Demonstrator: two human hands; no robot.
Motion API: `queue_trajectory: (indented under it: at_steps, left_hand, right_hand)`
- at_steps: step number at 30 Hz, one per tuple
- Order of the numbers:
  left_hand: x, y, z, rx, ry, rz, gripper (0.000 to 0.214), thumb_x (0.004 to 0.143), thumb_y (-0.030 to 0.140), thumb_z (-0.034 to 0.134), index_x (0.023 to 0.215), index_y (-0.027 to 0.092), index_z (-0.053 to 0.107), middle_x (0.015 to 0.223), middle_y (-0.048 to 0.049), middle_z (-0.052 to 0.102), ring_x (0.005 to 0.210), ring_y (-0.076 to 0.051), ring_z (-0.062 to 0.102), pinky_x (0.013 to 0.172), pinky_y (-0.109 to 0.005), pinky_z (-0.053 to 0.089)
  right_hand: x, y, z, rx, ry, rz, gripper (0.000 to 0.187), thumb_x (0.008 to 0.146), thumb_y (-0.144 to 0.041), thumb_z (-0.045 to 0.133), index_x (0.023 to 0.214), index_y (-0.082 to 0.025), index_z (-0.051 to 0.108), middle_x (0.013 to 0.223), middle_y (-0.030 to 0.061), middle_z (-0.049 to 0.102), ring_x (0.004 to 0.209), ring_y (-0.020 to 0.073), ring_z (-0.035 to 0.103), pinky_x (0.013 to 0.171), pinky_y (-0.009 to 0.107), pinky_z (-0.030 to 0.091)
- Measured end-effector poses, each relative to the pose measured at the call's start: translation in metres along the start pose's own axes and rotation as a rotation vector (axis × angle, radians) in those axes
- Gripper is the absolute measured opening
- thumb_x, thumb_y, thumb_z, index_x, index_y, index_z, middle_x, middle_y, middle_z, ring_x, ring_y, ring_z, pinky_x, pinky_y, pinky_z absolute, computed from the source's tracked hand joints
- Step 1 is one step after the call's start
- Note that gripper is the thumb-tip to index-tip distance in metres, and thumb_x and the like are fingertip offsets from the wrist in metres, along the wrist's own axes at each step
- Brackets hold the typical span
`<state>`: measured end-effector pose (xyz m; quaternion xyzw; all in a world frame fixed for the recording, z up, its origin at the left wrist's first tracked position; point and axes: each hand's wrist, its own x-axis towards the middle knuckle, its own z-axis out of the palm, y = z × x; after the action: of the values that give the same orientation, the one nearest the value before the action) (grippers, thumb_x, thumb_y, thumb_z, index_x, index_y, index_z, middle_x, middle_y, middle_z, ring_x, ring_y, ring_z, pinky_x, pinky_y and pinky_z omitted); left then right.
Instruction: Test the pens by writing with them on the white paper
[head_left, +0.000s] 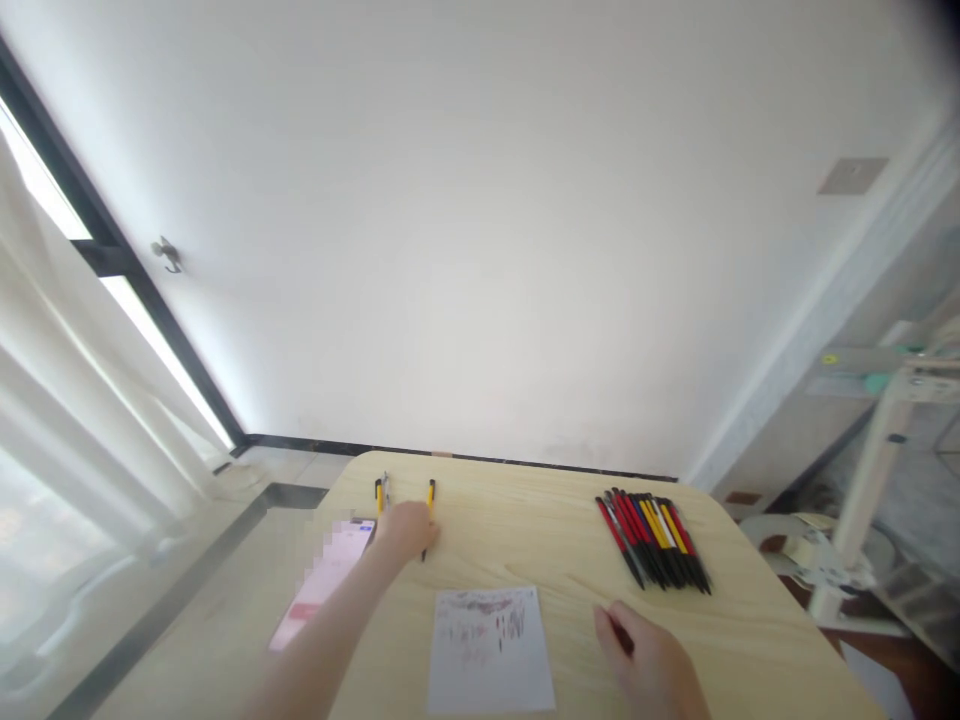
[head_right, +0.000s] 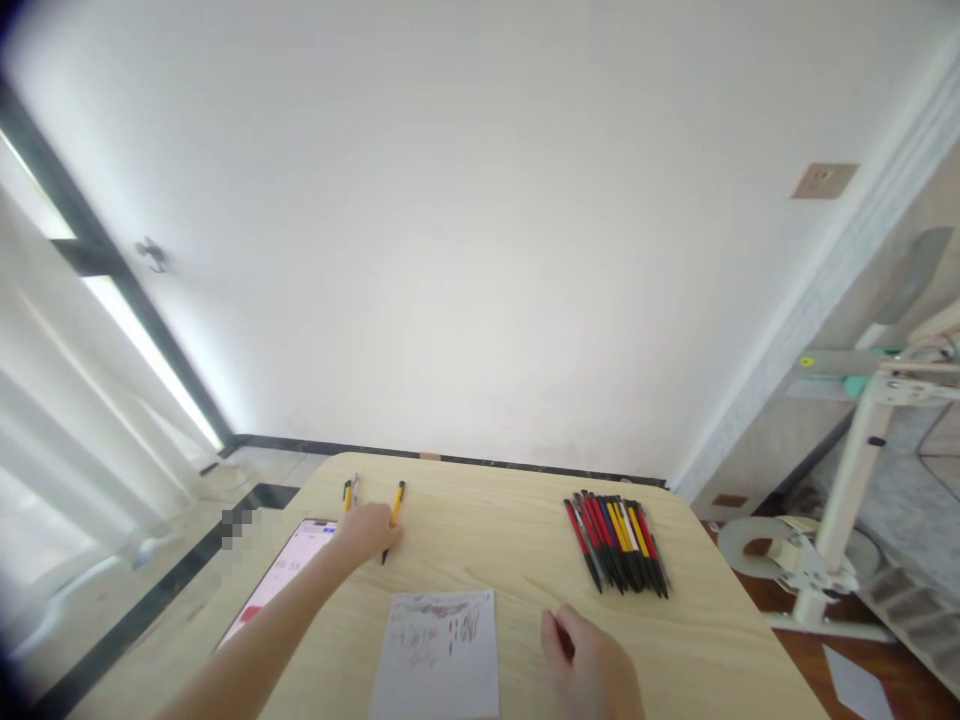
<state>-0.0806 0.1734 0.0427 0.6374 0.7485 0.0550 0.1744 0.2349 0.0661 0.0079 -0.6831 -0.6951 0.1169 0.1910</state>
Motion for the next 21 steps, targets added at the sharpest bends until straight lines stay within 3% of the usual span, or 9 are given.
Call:
queue_trajectory:
  at_steps: [5, 9, 11, 13, 15, 17, 21]
  left_hand:
    - [-0.036, 0.023, 0.013, -0.200, 0.028, 0.106, 0.014, 0.063, 0.021, 0.048, 0.050, 0.017, 0.046, 0.061, -0.0104, 0.062, 0.068, -0.025, 0.060, 0.060, -0.033, 0.042]
    - [-0.072, 0.049, 0.033, -0.471, 0.045, 0.144, 0.009, 0.075, 0.028, 0.041, 0.071, 0.020, 0.039, 0.063, 0.0001, 0.059, 0.047, -0.013, 0.055, 0.043, -0.022, 0.039]
    - [-0.091, 0.061, 0.044, -1.016, 0.009, 0.160, 0.017, 0.074, 0.030, 0.047, 0.078, 0.023, 0.032, 0.061, 0.0038, 0.057, 0.040, -0.011, 0.051, 0.036, -0.021, 0.035]
    - [-0.108, 0.067, 0.051, -1.331, -0.044, 0.171, 0.025, 0.072, 0.028, 0.053, 0.079, 0.024, 0.029, 0.058, 0.0057, 0.056, 0.036, -0.010, 0.049, 0.035, -0.020, 0.035]
    - [-0.120, 0.066, 0.051, -1.463, -0.068, 0.171, 0.026, 0.072, 0.027, 0.055, 0.085, 0.022, 0.032, 0.060, 0.0033, 0.059, 0.041, -0.011, 0.052, 0.039, -0.021, 0.038]
    - [-0.130, 0.060, 0.044, -1.548, -0.100, 0.155, 0.028, 0.075, 0.028, 0.055, 0.094, 0.020, 0.037, 0.073, -0.0041, 0.064, 0.058, -0.014, 0.060, 0.052, -0.025, 0.045]
    - [-0.142, 0.046, 0.025, -1.740, -0.301, 0.089, 0.032, 0.078, 0.029, 0.051, 0.106, 0.019, 0.040, 0.097, -0.0115, 0.062, 0.082, -0.021, 0.062, 0.074, -0.037, 0.047]
  right_hand:
    - [-0.006, -0.037, 0.014, 0.276, -0.111, -0.083, 0.041, 0.083, -0.046, 0.033, 0.055, -0.019, 0.047, 0.051, 0.0002, 0.053, 0.049, 0.0131, 0.046, 0.048, 0.021, 0.030]
    - [-0.008, -0.076, 0.018, 0.578, -0.235, -0.110, 0.041, 0.083, -0.049, 0.033, 0.066, -0.018, 0.053, 0.054, -0.0005, 0.052, 0.051, 0.0128, 0.046, 0.047, 0.020, 0.031]
    - [-0.010, -0.090, 0.022, 0.702, -0.261, -0.116, 0.043, 0.082, -0.052, 0.032, 0.065, -0.018, 0.052, 0.054, -0.0008, 0.049, 0.051, 0.0125, 0.046, 0.048, 0.020, 0.032]
    - [-0.012, -0.095, 0.029, 0.826, -0.300, -0.083, 0.048, 0.081, -0.057, 0.030, 0.064, -0.018, 0.050, 0.052, -0.0016, 0.046, 0.047, 0.0113, 0.043, 0.046, 0.020, 0.031]
    - [-0.017, -0.094, 0.036, 0.930, -0.365, -0.017, 0.051, 0.079, -0.062, 0.030, 0.060, -0.018, 0.047, 0.047, -0.0032, 0.041, 0.042, 0.0095, 0.037, 0.041, 0.020, 0.026]
    - [-0.024, -0.088, 0.042, 1.009, -0.436, 0.063, 0.052, 0.074, -0.067, 0.034, 0.056, -0.018, 0.044, 0.044, -0.0047, 0.038, 0.038, 0.0077, 0.032, 0.038, 0.019, 0.021]
    - [-0.040, -0.082, 0.049, 1.190, -0.594, 0.179, 0.055, 0.062, -0.073, 0.043, 0.051, -0.019, 0.040, 0.039, -0.0073, 0.031, 0.034, 0.0049, 0.024, 0.036, 0.019, 0.014]
